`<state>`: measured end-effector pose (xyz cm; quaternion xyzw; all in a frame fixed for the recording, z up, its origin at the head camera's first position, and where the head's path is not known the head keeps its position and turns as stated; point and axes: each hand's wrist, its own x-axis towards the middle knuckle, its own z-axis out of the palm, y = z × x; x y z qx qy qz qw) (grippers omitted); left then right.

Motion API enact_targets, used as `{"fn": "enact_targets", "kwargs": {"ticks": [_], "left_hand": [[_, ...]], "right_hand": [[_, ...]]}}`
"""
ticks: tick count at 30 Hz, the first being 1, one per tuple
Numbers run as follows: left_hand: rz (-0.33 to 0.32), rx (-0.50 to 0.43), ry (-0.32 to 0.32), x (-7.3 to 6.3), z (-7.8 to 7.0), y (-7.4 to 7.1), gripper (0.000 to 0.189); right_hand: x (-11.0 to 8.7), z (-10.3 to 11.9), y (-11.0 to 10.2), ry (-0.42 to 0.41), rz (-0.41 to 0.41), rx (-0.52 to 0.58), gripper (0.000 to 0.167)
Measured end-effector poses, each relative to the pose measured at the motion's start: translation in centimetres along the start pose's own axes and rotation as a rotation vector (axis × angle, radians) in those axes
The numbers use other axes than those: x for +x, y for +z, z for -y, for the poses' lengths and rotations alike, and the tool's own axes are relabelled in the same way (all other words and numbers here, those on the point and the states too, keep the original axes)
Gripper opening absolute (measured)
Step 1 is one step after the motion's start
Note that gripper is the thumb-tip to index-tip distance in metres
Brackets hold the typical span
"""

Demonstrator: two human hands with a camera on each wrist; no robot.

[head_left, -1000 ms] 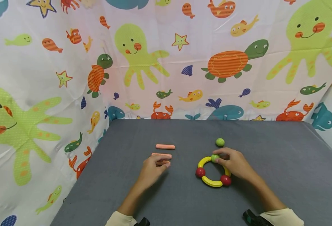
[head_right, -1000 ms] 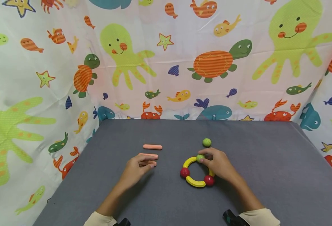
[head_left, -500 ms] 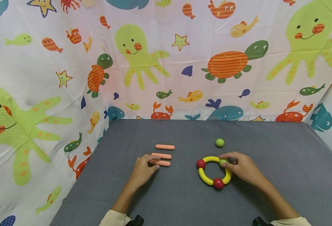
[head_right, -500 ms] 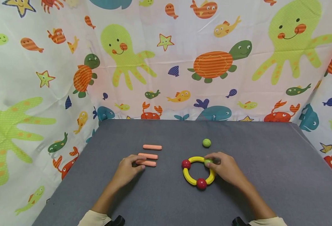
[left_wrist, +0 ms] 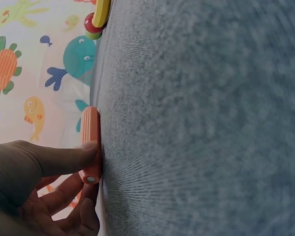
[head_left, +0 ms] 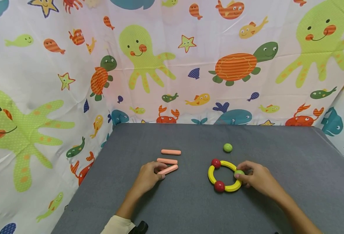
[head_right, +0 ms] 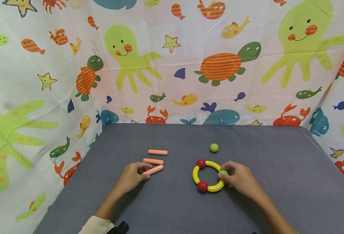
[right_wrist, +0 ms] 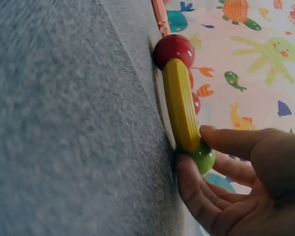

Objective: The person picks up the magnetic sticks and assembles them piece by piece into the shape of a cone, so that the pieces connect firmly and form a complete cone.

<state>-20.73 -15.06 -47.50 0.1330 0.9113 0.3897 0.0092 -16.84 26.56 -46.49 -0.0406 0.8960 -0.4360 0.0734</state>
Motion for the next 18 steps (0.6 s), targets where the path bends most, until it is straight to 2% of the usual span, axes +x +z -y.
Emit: {"fn": "enact_targets", "kwargs": {"ticks": [6, 9, 13, 18], "left_hand": [[-0.004, -0.018, -0.012, 0.2, -0.6, 0.0, 0.027], [-0.020, -0.012, 0.017, 0.4, -1.0, 0.2, 0.031], [-0.046, -0.001, 0.054, 0.6, -1.7, 0.6, 0.036], [-0.050, 0.000, 0.069, 1.1, -2.8, 1.3, 0.034]], "right_hand": [[-0.5, -0.3, -0.8, 0.003, 0.090, 0.024, 0.039], [-0.5, -0.4, -1.0, 0.008, 0.125, 0.039, 0.040], [-0.4, -0.4, -1.0, 0.022, 0.133, 0.065, 0.039], [-0.5, -0.1, -0.7, 0.035, 0.118, 0.078, 0.038]]}}
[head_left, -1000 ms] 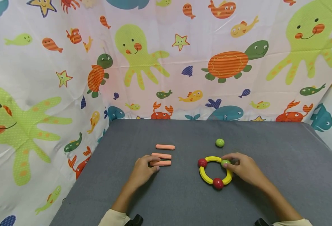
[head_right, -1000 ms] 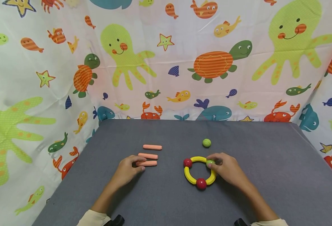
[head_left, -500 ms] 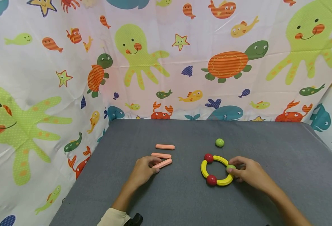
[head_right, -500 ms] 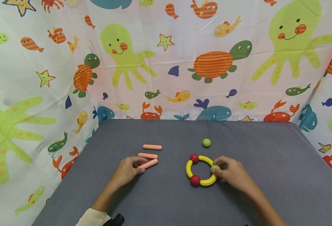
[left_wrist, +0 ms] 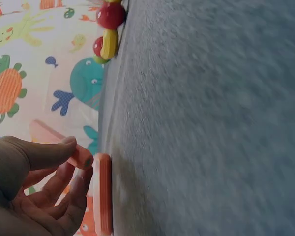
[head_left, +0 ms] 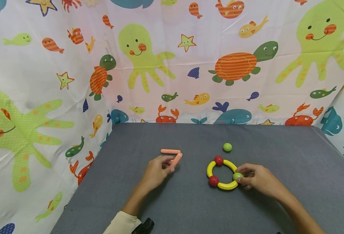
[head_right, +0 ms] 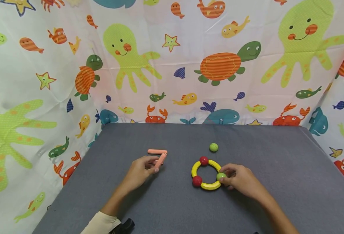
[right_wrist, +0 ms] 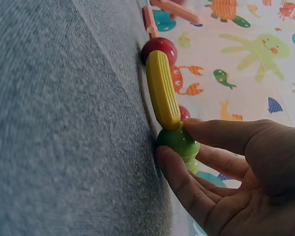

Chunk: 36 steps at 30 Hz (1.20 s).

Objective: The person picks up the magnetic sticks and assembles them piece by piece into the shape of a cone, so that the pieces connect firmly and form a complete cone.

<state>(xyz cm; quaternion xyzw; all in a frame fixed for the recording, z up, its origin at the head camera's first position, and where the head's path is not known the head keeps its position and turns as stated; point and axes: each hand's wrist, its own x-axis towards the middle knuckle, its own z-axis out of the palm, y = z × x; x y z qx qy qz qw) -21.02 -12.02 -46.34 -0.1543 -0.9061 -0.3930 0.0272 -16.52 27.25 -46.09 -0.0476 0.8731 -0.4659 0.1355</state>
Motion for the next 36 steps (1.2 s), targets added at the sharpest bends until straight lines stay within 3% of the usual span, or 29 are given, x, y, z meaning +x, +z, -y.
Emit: {"fn": "enact_targets", "kwargs": {"ticks": [8, 16, 23, 36], "left_hand": [[0.012, -0.102, 0.049, 1.3, -1.3, 1.4, 0.035], [0.037, -0.215, 0.055, 2.8, -2.4, 3.1, 0.035], [0.091, -0.210, 0.057, 4.1, -3.5, 4.8, 0.029], [0.111, -0.198, 0.098, 7.3, -6.4, 8.3, 0.028]], "right_hand": [[0.0, 0.5, 0.8, -0.016, 0.011, -0.002, 0.041], [0.0, 0.5, 0.9, -0.070, 0.091, -0.009, 0.040], [0.3, 0.4, 1.3, -0.114, 0.115, -0.003, 0.039], [0.4, 0.2, 1.8, -0.119, 0.084, 0.008, 0.037]]}}
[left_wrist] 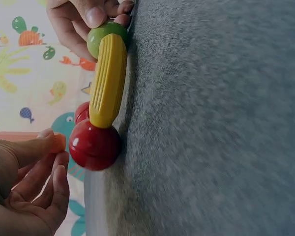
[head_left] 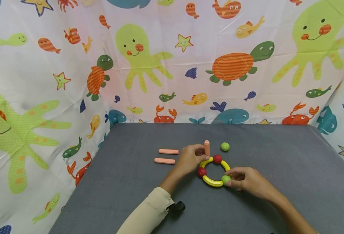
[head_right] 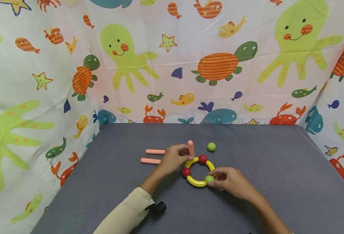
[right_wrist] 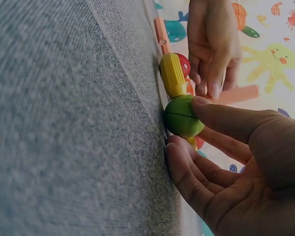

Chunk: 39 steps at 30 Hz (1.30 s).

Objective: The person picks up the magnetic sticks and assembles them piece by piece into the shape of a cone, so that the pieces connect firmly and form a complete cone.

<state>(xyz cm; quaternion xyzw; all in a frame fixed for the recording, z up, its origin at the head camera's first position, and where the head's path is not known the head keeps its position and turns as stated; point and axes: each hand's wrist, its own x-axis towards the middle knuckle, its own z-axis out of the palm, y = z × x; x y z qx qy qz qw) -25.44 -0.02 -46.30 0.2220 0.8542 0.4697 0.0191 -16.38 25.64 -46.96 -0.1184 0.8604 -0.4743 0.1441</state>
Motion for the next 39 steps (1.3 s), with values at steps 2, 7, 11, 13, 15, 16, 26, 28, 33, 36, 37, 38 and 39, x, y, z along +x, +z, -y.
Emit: {"fn": "enact_targets", "kwargs": {"ticks": [2, 7, 11, 13, 15, 16, 26, 28, 33, 36, 37, 38, 39], "left_hand": [[0.002, 0.000, 0.004, 0.5, -0.2, 0.4, 0.029], [0.012, -0.004, 0.019, 1.4, -0.6, 1.5, 0.028], [0.029, -0.007, 0.021, 1.8, -1.0, 2.1, 0.027], [0.037, -0.011, 0.018, 1.8, -1.2, 2.3, 0.027], [0.043, -0.019, 0.011, 1.8, -1.5, 2.4, 0.027], [0.045, -0.021, 0.008, 1.8, -1.6, 2.5, 0.026], [0.062, -0.039, -0.027, 1.7, -2.1, 2.9, 0.024], [0.065, -0.037, -0.028, 1.7, -2.1, 2.9, 0.025], [0.067, -0.048, -0.022, 1.5, -2.0, 2.8, 0.029], [0.058, -0.063, -0.009, 1.1, -1.8, 2.6, 0.031], [0.055, -0.069, -0.007, 1.0, -1.7, 2.5, 0.031], [0.051, -0.071, -0.004, 0.8, -1.6, 2.3, 0.032], [0.044, -0.070, 0.001, 0.6, -1.5, 2.2, 0.032]], "right_hand": [[0.0, 0.0, 0.0, -0.004, -0.002, 0.004, 0.037], [0.1, 0.0, 0.0, -0.019, -0.002, 0.007, 0.035], [0.1, 0.0, 0.0, -0.028, -0.005, 0.012, 0.035], [0.2, -0.1, 0.0, -0.039, -0.009, 0.010, 0.034], [0.2, -0.1, 0.1, -0.049, -0.015, 0.010, 0.033], [0.2, -0.1, 0.1, -0.055, -0.016, 0.010, 0.032], [0.0, -0.2, -0.1, -0.065, -0.003, 0.024, 0.032], [0.0, -0.2, -0.1, -0.065, -0.004, 0.026, 0.032], [0.0, -0.1, -0.1, -0.066, -0.007, 0.017, 0.033], [0.0, 0.0, -0.1, -0.066, -0.008, 0.007, 0.032], [0.0, 0.0, -0.1, -0.065, -0.009, 0.005, 0.032], [0.0, 0.0, -0.1, -0.063, -0.010, 0.002, 0.032], [0.0, 0.0, 0.0, -0.061, -0.011, 0.000, 0.032]]}}
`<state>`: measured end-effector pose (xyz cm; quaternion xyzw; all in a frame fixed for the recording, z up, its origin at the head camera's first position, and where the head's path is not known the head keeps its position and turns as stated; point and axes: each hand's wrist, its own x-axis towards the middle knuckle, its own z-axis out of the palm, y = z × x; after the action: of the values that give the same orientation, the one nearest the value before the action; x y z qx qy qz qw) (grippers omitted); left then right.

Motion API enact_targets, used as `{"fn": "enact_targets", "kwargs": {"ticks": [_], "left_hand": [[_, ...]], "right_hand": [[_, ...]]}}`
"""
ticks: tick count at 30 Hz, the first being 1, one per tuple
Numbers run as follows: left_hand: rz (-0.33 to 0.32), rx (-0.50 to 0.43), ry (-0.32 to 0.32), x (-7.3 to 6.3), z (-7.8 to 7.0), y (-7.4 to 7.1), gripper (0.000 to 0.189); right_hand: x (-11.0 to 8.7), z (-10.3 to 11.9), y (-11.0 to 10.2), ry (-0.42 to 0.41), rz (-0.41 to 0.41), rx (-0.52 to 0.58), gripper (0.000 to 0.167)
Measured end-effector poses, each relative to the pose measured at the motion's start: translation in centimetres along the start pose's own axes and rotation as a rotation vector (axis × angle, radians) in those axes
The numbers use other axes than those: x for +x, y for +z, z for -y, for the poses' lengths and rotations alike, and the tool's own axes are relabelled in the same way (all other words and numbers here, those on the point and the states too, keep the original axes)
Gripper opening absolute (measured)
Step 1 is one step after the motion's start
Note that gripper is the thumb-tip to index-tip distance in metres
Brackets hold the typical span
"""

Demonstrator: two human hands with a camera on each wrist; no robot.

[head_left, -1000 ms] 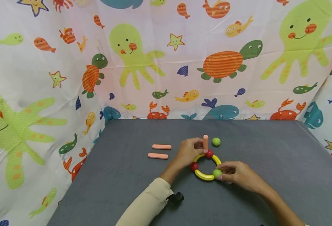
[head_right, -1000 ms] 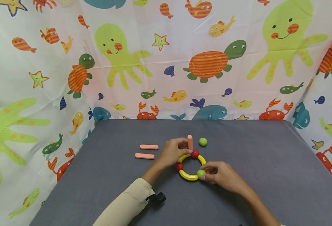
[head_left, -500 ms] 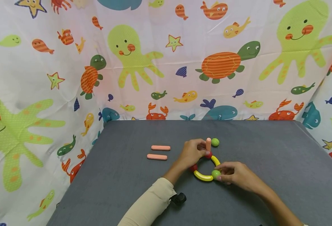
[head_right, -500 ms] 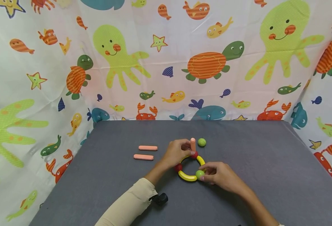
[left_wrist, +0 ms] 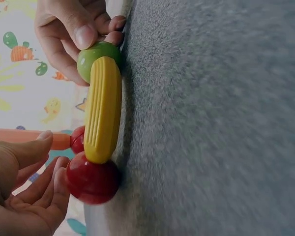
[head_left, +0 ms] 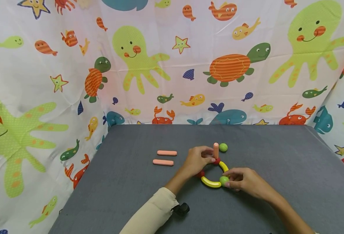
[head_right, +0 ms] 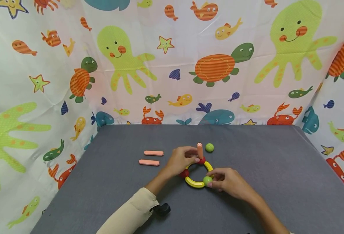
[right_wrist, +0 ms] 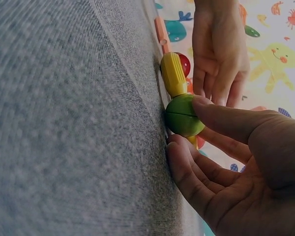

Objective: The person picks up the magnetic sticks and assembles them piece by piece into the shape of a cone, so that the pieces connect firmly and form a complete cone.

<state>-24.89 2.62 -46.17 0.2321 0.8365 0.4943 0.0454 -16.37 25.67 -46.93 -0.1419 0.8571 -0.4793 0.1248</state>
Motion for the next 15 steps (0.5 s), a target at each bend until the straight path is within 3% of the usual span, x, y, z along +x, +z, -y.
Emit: {"fn": "enact_targets", "kwargs": {"ticks": [4, 15], "left_hand": [[-0.011, -0.005, 0.009, -1.1, 0.4, -1.4, 0.032], [-0.071, -0.024, -0.020, -5.2, 2.4, -7.0, 0.034]], "right_hand": [[0.0, 0.1, 0.1, 0.014, 0.000, -0.002, 0.033], [-0.3, 0.2, -0.4, 0.048, 0.003, -0.020, 0.036]]}}
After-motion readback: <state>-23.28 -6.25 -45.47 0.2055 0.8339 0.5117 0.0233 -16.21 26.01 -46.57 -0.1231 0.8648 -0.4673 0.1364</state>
